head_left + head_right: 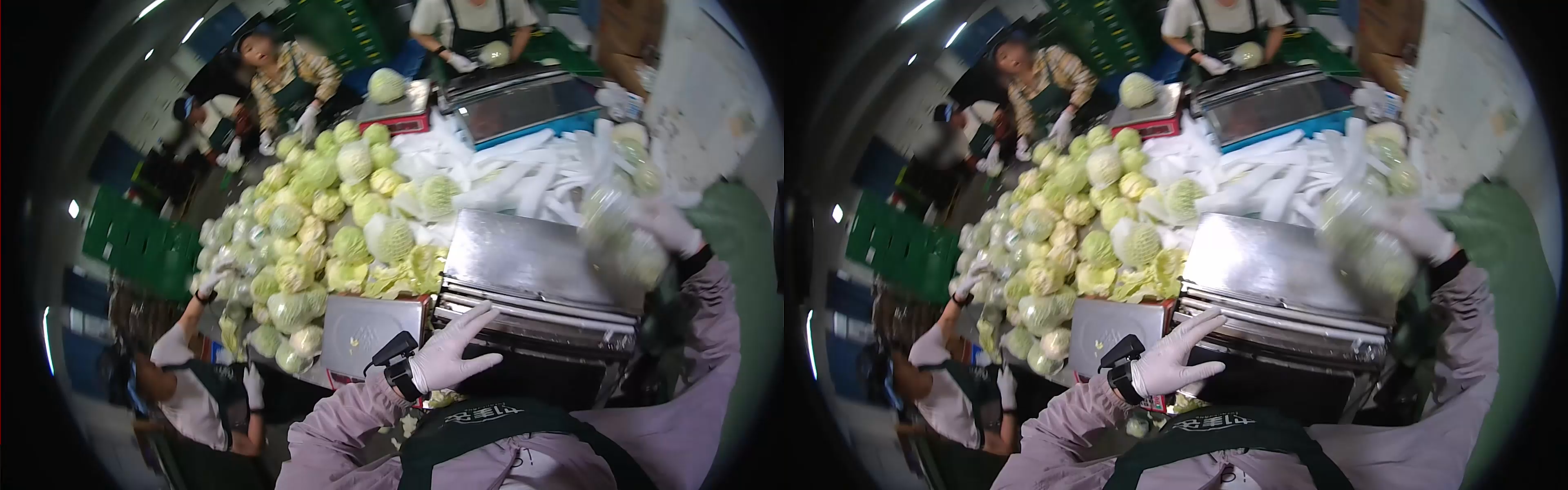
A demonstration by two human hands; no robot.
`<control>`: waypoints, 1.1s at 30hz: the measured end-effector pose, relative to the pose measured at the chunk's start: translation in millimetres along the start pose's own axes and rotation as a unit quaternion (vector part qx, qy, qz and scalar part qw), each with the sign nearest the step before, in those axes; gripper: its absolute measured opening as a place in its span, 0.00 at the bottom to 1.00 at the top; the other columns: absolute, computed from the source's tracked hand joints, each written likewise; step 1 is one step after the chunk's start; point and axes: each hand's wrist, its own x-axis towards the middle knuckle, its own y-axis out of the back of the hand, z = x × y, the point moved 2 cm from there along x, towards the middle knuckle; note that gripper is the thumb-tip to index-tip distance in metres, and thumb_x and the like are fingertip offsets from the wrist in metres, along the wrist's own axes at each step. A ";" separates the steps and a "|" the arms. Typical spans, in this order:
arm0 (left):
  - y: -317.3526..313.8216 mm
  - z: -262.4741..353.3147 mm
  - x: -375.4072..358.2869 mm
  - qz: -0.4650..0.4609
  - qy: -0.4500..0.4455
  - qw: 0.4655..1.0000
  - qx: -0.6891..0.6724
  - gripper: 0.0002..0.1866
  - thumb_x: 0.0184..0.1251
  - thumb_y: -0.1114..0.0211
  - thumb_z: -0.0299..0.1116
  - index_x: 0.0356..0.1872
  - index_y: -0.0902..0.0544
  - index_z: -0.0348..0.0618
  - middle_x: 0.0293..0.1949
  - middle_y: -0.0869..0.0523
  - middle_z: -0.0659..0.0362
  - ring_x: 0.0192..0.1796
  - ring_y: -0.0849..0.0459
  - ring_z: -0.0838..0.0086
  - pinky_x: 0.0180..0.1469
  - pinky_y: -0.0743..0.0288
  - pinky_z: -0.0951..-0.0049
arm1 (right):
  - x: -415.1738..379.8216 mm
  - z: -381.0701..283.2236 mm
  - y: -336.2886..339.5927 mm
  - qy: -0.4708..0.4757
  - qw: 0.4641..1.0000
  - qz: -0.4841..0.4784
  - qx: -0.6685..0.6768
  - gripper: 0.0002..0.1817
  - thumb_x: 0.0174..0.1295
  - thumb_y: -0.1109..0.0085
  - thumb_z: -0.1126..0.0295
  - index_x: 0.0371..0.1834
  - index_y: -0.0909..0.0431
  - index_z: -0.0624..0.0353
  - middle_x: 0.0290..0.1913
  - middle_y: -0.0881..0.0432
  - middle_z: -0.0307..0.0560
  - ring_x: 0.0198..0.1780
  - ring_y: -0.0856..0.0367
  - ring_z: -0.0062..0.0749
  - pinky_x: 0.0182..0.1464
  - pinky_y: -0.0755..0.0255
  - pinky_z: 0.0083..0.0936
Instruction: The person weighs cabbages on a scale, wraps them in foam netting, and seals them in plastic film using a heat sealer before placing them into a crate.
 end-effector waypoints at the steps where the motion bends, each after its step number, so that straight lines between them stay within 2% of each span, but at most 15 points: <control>1: -2.7 -15.6 -2.8 0.017 0.043 0.999 0.020 0.36 0.62 0.33 0.43 0.69 0.37 0.43 0.70 0.39 0.45 0.71 0.39 0.54 0.71 0.43 0.62 | 26.9 24.5 28.9 -0.036 0.993 0.072 -0.082 0.28 0.59 0.40 0.50 0.51 0.22 0.65 0.44 0.17 0.56 0.47 0.19 0.39 0.51 0.28 0.31; 3: -7.9 -50.0 -12.2 0.059 0.112 0.992 0.028 0.33 0.63 0.34 0.43 0.67 0.34 0.44 0.68 0.37 0.45 0.70 0.37 0.53 0.69 0.40 0.62 | 66.5 42.8 58.9 -0.098 0.928 0.240 -0.269 0.35 0.57 0.41 0.46 0.58 0.28 0.64 0.48 0.19 0.62 0.50 0.20 0.51 0.52 0.29 0.38; 5: -7.8 -80.9 -24.8 0.107 0.194 0.975 -0.023 0.33 0.64 0.36 0.47 0.65 0.33 0.42 0.68 0.37 0.43 0.68 0.34 0.50 0.69 0.39 0.61 | 123.2 139.1 91.5 -0.110 0.865 0.314 -0.376 0.40 0.58 0.42 0.44 0.66 0.36 0.62 0.53 0.22 0.65 0.54 0.24 0.58 0.55 0.31 0.43; 7: -3.0 -109.1 -38.6 0.156 0.246 0.956 0.030 0.32 0.62 0.35 0.48 0.64 0.31 0.42 0.66 0.34 0.42 0.67 0.32 0.50 0.67 0.37 0.62 | 152.1 166.3 86.7 -0.215 0.824 0.327 -0.410 0.41 0.58 0.44 0.43 0.68 0.38 0.60 0.60 0.27 0.63 0.61 0.28 0.53 0.60 0.35 0.42; 9: 2.7 -133.4 -52.5 0.204 0.289 0.935 0.038 0.31 0.62 0.33 0.45 0.64 0.30 0.44 0.65 0.32 0.43 0.68 0.33 0.52 0.68 0.37 0.62 | 169.9 233.2 77.2 -0.172 0.800 0.364 -0.445 0.42 0.59 0.42 0.49 0.73 0.47 0.54 0.65 0.33 0.64 0.65 0.34 0.53 0.64 0.38 0.41; 12: 12.4 -179.5 -66.7 0.260 0.339 0.904 0.001 0.32 0.62 0.33 0.45 0.64 0.31 0.40 0.62 0.28 0.46 0.64 0.29 0.58 0.65 0.34 0.65 | 174.5 220.9 53.6 -0.155 0.744 0.281 -0.587 0.39 0.59 0.40 0.56 0.73 0.44 0.53 0.65 0.33 0.61 0.66 0.35 0.51 0.66 0.40 0.41; 15: 24.4 -238.1 -60.9 0.340 0.346 0.839 -0.246 0.35 0.63 0.34 0.45 0.64 0.34 0.32 0.61 0.26 0.48 0.62 0.27 0.66 0.63 0.34 0.68 | 178.2 225.8 55.4 -0.172 0.818 0.231 -0.497 0.37 0.58 0.40 0.61 0.71 0.42 0.54 0.63 0.30 0.60 0.63 0.32 0.53 0.63 0.37 0.41; 19: 58.6 -310.3 -9.0 0.439 0.378 0.772 -0.261 0.37 0.60 0.32 0.44 0.64 0.34 0.30 0.59 0.25 0.47 0.62 0.28 0.67 0.62 0.34 0.70 | 167.9 276.1 83.4 -0.116 0.917 0.171 -0.341 0.28 0.59 0.41 0.63 0.63 0.31 0.58 0.59 0.27 0.61 0.59 0.28 0.56 0.60 0.33 0.39; 21: 84.4 -320.2 19.4 0.415 0.380 0.735 -0.378 0.40 0.56 0.29 0.44 0.64 0.34 0.28 0.60 0.25 0.47 0.62 0.28 0.65 0.63 0.35 0.71 | 148.2 254.4 81.3 -0.126 0.913 0.166 -0.350 0.25 0.60 0.41 0.64 0.60 0.29 0.59 0.58 0.26 0.60 0.59 0.28 0.55 0.61 0.34 0.38; 23: 83.4 -398.0 51.9 0.464 0.390 0.706 -0.366 0.43 0.52 0.26 0.46 0.63 0.34 0.25 0.62 0.27 0.47 0.65 0.31 0.65 0.65 0.38 0.70 | 131.5 222.9 75.2 -0.143 0.906 0.165 -0.362 0.23 0.60 0.42 0.65 0.58 0.26 0.60 0.57 0.25 0.59 0.59 0.28 0.54 0.62 0.35 0.37; 25: 87.3 -418.9 86.3 0.475 0.351 0.698 -0.405 0.50 0.46 0.23 0.48 0.63 0.38 0.21 0.63 0.28 0.45 0.65 0.30 0.65 0.65 0.37 0.68 | 119.9 182.9 60.8 -0.058 0.899 0.192 -0.389 0.21 0.61 0.42 0.68 0.57 0.26 0.61 0.57 0.24 0.57 0.60 0.28 0.50 0.64 0.37 0.34; 27: 101.6 -379.7 92.3 0.510 0.568 0.601 -0.237 0.58 0.42 0.21 0.49 0.66 0.45 0.20 0.63 0.29 0.43 0.63 0.27 0.63 0.64 0.34 0.66 | 116.2 146.4 39.6 -0.052 0.911 0.203 -0.354 0.20 0.62 0.43 0.70 0.58 0.26 0.61 0.58 0.23 0.53 0.62 0.29 0.45 0.66 0.39 0.34; 29: 101.0 -405.0 83.3 0.517 0.544 0.609 -0.255 0.64 0.38 0.20 0.51 0.67 0.51 0.20 0.63 0.29 0.42 0.60 0.23 0.60 0.62 0.30 0.65 | 120.0 86.1 -4.7 -0.011 0.935 0.201 -0.291 0.20 0.61 0.45 0.73 0.58 0.26 0.62 0.58 0.24 0.53 0.62 0.28 0.42 0.65 0.38 0.31; 31: 94.7 -432.2 77.4 0.503 0.427 0.634 -0.403 0.63 0.39 0.21 0.53 0.66 0.49 0.19 0.62 0.28 0.41 0.59 0.23 0.59 0.63 0.30 0.61 | 133.6 -12.8 -68.7 -0.025 0.975 0.131 -0.176 0.19 0.62 0.46 0.73 0.57 0.25 0.62 0.59 0.24 0.51 0.62 0.28 0.42 0.65 0.38 0.31; 33: 90.4 -439.3 69.3 0.503 0.356 0.635 -0.465 0.54 0.46 0.25 0.54 0.67 0.43 0.28 0.61 0.26 0.44 0.58 0.21 0.58 0.61 0.29 0.58 | 149.9 -85.7 -139.0 0.009 0.998 0.065 -0.021 0.18 0.63 0.47 0.71 0.56 0.24 0.62 0.59 0.24 0.51 0.62 0.28 0.41 0.64 0.37 0.31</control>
